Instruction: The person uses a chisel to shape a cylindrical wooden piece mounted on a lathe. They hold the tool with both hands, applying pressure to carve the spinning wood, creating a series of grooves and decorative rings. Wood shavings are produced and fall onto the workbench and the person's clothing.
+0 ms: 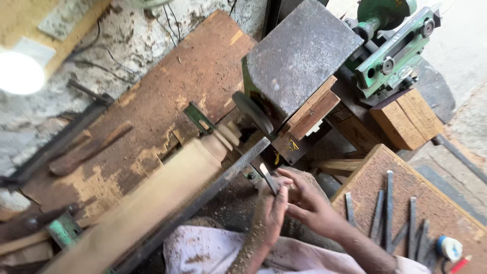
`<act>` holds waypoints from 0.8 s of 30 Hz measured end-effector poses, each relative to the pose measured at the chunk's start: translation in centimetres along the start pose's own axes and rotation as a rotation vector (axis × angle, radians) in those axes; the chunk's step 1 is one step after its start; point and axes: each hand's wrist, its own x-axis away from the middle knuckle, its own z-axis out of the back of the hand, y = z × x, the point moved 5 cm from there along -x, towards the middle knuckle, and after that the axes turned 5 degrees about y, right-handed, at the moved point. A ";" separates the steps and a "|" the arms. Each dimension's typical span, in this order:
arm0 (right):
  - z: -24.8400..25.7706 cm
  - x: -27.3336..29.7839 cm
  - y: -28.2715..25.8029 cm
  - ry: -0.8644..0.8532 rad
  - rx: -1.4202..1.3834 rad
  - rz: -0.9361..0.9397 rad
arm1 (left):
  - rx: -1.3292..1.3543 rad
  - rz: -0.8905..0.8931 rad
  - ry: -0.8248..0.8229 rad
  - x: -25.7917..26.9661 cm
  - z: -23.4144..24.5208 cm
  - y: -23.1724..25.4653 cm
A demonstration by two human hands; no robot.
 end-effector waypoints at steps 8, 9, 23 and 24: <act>-2.4 -2.1 5.2 0.106 0.100 0.076 | -0.360 -0.019 -0.047 0.7 4.7 -1.5; -2.3 -2.3 5.5 0.104 0.117 0.060 | -0.444 -0.154 -0.033 0.8 5.1 -0.6; -4.2 -5.3 7.8 0.178 0.044 -0.165 | -0.745 -0.568 -0.295 -4.9 5.5 3.2; -4.3 -5.6 7.9 0.185 0.019 -0.144 | -0.748 -0.616 -0.275 -5.4 5.5 3.0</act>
